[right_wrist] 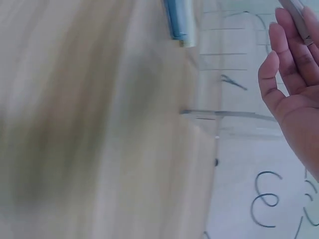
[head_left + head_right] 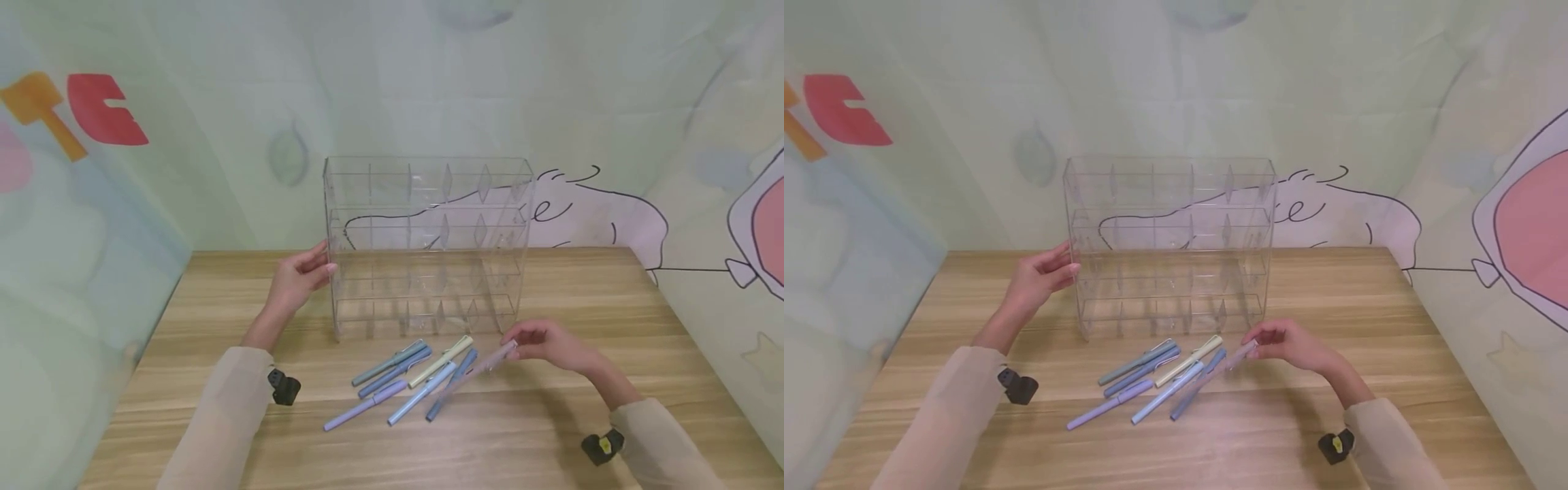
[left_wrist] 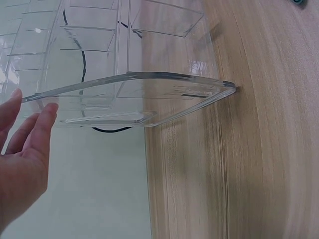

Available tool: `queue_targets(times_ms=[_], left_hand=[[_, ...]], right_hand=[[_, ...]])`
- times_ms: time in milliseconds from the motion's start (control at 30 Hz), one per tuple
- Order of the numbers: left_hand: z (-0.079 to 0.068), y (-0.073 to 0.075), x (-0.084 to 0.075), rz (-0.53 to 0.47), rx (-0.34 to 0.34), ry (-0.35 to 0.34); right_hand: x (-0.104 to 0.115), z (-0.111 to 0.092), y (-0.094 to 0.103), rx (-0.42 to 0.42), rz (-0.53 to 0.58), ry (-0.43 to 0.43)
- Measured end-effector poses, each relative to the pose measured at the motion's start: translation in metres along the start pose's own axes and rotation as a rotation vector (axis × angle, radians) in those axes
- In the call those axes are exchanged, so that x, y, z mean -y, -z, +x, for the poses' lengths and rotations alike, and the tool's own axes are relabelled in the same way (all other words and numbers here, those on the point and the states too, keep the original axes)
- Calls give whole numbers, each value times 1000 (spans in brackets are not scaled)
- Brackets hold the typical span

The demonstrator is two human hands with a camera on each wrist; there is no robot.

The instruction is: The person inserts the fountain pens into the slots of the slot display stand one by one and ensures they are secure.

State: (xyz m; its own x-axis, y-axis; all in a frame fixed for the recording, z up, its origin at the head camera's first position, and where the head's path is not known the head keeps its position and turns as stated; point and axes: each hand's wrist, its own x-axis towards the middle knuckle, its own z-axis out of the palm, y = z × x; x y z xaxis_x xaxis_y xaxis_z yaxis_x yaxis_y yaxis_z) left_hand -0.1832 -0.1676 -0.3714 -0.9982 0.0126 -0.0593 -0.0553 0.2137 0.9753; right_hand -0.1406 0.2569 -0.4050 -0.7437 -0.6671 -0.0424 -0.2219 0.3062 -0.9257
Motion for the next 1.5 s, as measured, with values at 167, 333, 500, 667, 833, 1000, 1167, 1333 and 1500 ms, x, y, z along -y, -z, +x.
queue_targets(times_ms=[167, 333, 500, 667, 833, 1000, 1167, 1333, 1500], left_hand=[[-1, -1, 0, 2, -6, 9], [-1, -2, 0, 5, -10, 20], [0, -2, 0, 11, -12, 22], [1, -3, 0, 17, -21, 26], [1, -2, -1, 18, -23, 24], [1, -2, 0, 4, -21, 19], [2, -2, 0, -4, -21, 22], [1, -1, 0, -9, -21, 27], [0, -1, 0, -11, -12, 15]], right_hand=[[17, 10, 7, -76, -17, 54], [35, 21, 11, -195, -55, 16], [48, 34, 12, -283, -95, -59], [59, 49, 12, -332, -119, -128], [68, 66, 8, -346, -106, -102], [79, 84, 0, -359, -127, -73], [90, 100, -6, -366, -154, -73], [102, 113, -10, -378, -173, -44], [112, 121, -14, -395, -198, -25]])
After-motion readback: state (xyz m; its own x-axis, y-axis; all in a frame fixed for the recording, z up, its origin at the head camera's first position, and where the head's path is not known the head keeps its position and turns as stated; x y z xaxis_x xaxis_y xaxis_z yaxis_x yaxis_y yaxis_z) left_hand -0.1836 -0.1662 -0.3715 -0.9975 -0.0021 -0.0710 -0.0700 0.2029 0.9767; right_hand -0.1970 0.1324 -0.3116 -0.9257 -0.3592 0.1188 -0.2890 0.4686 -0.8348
